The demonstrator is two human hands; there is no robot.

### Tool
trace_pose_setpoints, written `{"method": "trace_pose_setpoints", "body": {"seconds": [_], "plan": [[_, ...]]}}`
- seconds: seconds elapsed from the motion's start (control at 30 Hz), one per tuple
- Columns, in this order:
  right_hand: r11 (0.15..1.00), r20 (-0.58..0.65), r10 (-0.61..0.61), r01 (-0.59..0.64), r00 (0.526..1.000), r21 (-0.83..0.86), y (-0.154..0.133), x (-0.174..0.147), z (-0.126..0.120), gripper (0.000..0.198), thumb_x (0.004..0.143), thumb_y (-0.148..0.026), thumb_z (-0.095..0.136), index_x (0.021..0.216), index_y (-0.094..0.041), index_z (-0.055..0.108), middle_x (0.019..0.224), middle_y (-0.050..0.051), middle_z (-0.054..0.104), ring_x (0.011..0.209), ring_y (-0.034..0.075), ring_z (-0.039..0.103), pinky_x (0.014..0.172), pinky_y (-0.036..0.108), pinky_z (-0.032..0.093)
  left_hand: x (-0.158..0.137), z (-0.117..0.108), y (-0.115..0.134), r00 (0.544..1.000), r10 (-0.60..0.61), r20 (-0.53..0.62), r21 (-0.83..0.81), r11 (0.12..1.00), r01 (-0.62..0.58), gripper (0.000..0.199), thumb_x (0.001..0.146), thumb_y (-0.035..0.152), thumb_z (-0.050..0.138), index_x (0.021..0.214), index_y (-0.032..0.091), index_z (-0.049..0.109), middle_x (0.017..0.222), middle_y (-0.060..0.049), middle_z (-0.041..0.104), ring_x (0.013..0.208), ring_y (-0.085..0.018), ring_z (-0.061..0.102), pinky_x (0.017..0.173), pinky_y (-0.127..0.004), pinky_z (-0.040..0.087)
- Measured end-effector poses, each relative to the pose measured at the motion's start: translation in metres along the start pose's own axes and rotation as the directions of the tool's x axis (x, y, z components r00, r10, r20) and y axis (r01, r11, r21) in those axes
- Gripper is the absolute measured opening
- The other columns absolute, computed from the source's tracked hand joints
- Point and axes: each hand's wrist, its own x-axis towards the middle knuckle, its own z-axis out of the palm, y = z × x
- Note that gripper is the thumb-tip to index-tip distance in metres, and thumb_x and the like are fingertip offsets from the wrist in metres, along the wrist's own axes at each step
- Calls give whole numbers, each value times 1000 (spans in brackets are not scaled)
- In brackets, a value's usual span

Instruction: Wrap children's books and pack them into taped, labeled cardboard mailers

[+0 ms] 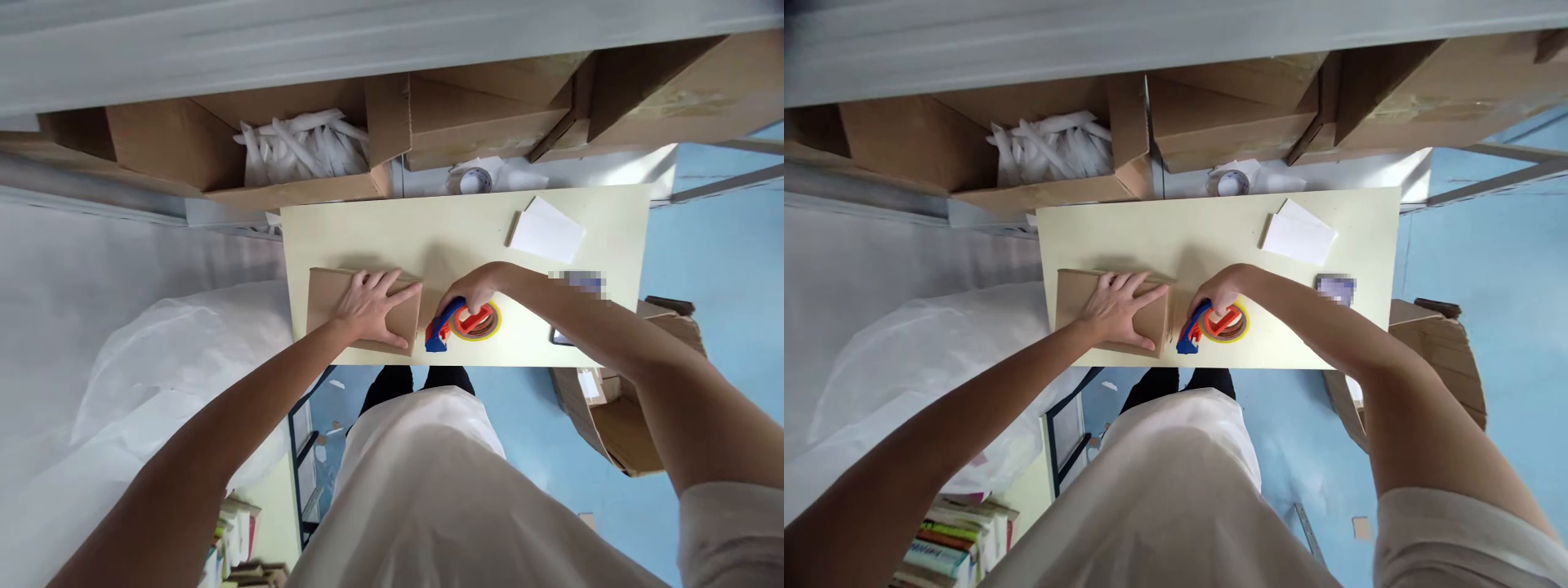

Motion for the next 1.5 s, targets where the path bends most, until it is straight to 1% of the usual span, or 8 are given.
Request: {"method": "trace_pose_setpoints", "body": {"seconds": [0.1, 0.3, 0.47, 0.6, 0.77, 0.97, 1.2, 1.5], "plan": [[992, 210, -49, 24, 976, 122, -2, -52, -7, 65, 51, -7, 65, 114, -23, 67, 100, 2, 70, 78, 19, 63, 69, 27, 48, -2, 1, 3, 996, -13, -86, -7, 1000, 12, 113, 50, 79, 61, 145, 30, 23, 153, -13, 17, 129, -38, 28, 103, -49, 15], [964, -236, -30, 91, 971, 250, -21, -134, 23, 52, 74, -23, 54, 126, -30, 57, 127, 0, 57, 107, 26, 56, 90, 38, 44, -25, 3, -4, 944, -165, -287, -45, 986, 159, 90, 75, 65, 50, 147, 20, 21, 154, -18, 9, 139, -37, 14, 107, -53, 10], [954, -557, -71, 220, 828, 206, -41, -154, 71, 60, 73, -13, 49, 131, -30, 51, 117, 3, 59, 97, 23, 59, 83, 40, 48, -70, 21, -24, 831, -444, -335, -174, 896, 409, 90, 72, 63, 55, 146, 22, 24, 155, -18, 0, 139, -44, 6, 102, -64, 19], [960, -668, -198, 279, 717, 15, -80, -166, 93, 62, 78, -15, 50, 137, -30, 41, 112, 7, 57, 82, 18, 60, 74, 38, 53, -83, 42, -30, 849, -413, -330, -246, 906, 345, 91, 68, 57, 61, 145, 22, 27, 155, -16, 4, 140, -43, 4, 100, -55, 33], [953, -875, -273, 234, 399, -191, -157, -204, 77, 54, 84, -28, 54, 136, -27, 40, 117, 8, 60, 104, 24, 59, 90, 43, 49, -68, 51, -17, 820, -427, -382, -341, 889, 305, 91, 66, 57, 64, 143, 22, 31, 155, -15, 8, 139, -44, 4, 101, -53, 33], [907, -933, -358, -229, 21, -353, -229, -223, -37, 51, 81, -29, 52, 131, -17, 49, 120, 12, 62, 108, 31, 57, 97, 50, 41, -56, 42, 1, 811, -483, -329, -392, 852, 348, 92, 68, 58, 62, 144, 20, 28, 155, -18, 5, 139, -45, 2, 98, -58, 32], [763, -927, -333, -528, 174, -373, -237, -188, -153, 36, 74, -15, 54, 108, -8, 64, 107, 20, 66, 103, 32, 58, 92, 42, 42, -51, 39, 4, 813, -500, -299, -420, 834, 358, 91, 69, 53, 61, 145, 20, 24, 155, -16, 2, 140, -42, -2, 102, -62, 25], [743, -853, -497, -431, 157, -512, -220, -177, -157, 56, 79, -17, 53, 133, -5, 44, 137, 20, 44, 126, 31, 38, 104, 47, 30, -58, 48, -6, 754, -534, -384, -623, 752, 215, 104, 67, 37, 68, 148, 17, 7, 155, -19, 0, 141, -36, 0, 109, -51, 25]]}}
